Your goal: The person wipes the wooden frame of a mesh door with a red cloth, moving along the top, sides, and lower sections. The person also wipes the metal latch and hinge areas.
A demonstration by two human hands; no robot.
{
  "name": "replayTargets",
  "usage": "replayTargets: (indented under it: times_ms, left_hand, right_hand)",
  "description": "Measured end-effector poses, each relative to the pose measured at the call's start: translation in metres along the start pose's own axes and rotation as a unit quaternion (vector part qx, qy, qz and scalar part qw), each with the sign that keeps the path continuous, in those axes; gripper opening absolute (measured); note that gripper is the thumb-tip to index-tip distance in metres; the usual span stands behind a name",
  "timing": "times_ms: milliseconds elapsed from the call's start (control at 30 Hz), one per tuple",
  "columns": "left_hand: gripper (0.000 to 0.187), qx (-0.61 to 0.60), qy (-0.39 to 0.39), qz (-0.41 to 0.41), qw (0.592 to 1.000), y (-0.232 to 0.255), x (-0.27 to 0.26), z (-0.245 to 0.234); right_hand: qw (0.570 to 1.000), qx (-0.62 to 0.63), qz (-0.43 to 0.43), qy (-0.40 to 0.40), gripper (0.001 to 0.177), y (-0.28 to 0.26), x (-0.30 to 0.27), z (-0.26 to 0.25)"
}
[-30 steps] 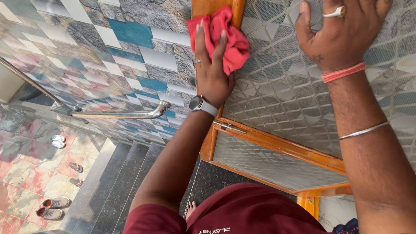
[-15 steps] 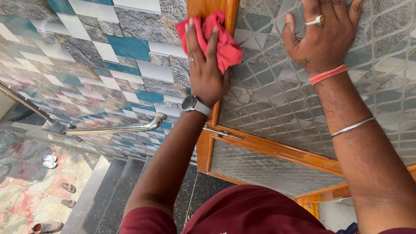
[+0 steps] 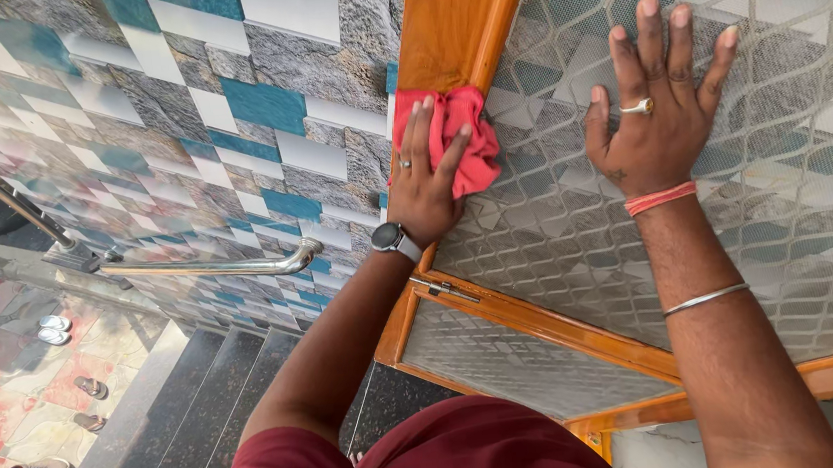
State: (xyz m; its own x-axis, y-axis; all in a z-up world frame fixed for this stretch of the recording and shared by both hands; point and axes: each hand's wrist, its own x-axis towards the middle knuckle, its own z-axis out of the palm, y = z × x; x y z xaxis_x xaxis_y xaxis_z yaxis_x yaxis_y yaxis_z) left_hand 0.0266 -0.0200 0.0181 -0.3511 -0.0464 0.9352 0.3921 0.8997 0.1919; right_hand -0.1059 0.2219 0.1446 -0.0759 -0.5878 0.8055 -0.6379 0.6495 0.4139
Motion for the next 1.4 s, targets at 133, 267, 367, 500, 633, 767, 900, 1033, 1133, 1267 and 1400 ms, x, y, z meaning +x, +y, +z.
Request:
replayTargets:
  times_ms: [133,267,367,500,633,767,900,1033,1133,1267,1400]
  left_hand:
    - [0.091,0.029,-0.045,-0.012,0.998,-0.004,-0.033,0.0]
    - [0.087,0.016,-0.025,0.017,0.999,-0.007,0.012,-0.008]
    - [0.083,0.033,0.033,0.061,0.997,-0.006,0.081,-0.017]
    - [0.076,0.016,0.059,0.035,0.998,0.002,0.158,-0.023]
    - [0.068,-0.014,0.098,0.027,0.995,0.009,0.164,-0.018]
    - [0.066,-0.017,0.083,0.042,0.996,0.005,0.101,-0.014]
    - [0.07,-0.006,0.008,0.018,1.0,-0.003,0.041,-0.011]
    - [0.074,0.004,0.02,0.045,0.999,-0.007,0.044,-0.014]
    - [0.075,0.0,0.045,0.061,0.997,-0.006,0.09,-0.022]
    - [0.075,-0.001,0.06,0.041,0.997,-0.005,0.166,-0.023]
    - [0.055,0.012,0.019,-0.062,0.998,-0.002,0.192,-0.011]
  right_hand:
    - [1.0,0.0,0.001,0.009,0.054,0.0,-0.002,0.002]
    - [1.0,-0.004,-0.001,0.015,0.054,-0.002,0.0,0.002]
    - [1.0,0.003,0.011,0.008,0.053,-0.003,0.001,-0.003]
    - [1.0,0.004,0.019,0.01,0.052,-0.01,0.003,-0.007]
    - [1.0,0.001,0.023,0.009,0.053,-0.011,0.002,-0.009]
    - [1.0,0.001,0.02,0.006,0.053,-0.01,-0.009,-0.001]
    - [1.0,-0.008,0.007,-0.006,0.053,-0.016,-0.027,0.006]
    - [1.0,-0.022,-0.001,-0.018,0.053,-0.022,-0.039,0.009]
    - [1.0,-0.019,0.003,-0.021,0.049,-0.026,-0.046,0.011]
    - [0.999,-0.012,0.015,-0.034,0.051,-0.035,-0.054,0.012]
    - [0.995,0.024,0.064,-0.067,0.054,-0.057,-0.057,0.0]
